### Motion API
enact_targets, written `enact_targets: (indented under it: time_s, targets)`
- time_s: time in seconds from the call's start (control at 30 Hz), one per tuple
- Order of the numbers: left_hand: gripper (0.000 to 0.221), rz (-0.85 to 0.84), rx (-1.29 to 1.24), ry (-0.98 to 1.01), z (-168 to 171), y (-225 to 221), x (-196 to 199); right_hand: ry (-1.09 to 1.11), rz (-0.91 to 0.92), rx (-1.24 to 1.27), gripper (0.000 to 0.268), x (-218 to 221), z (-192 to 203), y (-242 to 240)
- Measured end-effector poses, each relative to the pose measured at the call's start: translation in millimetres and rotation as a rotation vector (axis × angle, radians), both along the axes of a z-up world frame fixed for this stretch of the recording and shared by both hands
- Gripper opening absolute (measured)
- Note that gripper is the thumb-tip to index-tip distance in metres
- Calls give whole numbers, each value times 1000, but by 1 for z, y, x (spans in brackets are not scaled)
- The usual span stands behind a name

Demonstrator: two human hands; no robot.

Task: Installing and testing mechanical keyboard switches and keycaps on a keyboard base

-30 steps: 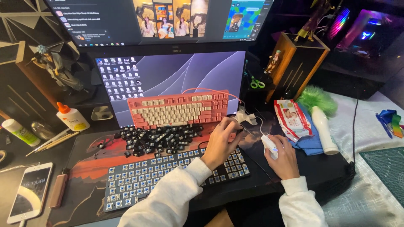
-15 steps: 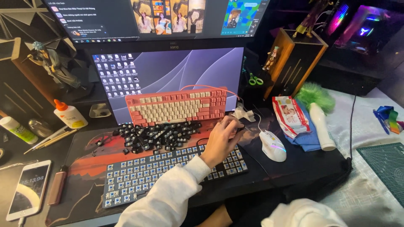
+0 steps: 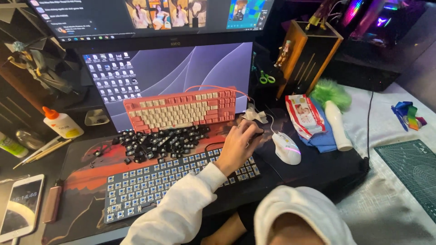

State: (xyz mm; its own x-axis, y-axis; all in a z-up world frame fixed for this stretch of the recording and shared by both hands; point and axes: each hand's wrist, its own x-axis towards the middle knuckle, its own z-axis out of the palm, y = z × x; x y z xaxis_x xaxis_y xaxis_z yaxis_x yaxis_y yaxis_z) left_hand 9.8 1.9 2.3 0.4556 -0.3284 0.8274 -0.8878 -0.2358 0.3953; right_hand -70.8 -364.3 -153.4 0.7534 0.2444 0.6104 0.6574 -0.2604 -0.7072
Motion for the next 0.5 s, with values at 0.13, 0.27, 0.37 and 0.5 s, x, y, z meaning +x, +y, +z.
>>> enact_targets:
  time_s: [0.13, 0.27, 0.37, 0.5]
  targets:
    - [17, 7, 10, -12, -5, -2, 0, 23, 104, 25, 28, -49, 40, 29]
    - [21, 0, 15, 9, -1, 2, 2, 31, 231, 35, 29, -81, 35, 56]
    - [21, -6, -3, 31, 2, 5, 2, 50, 339, 38, 30, -82, 1, 91]
    - [21, -5, -14, 42, -3, 4, 4, 95, 470, 46, 32, -119, -100, 115]
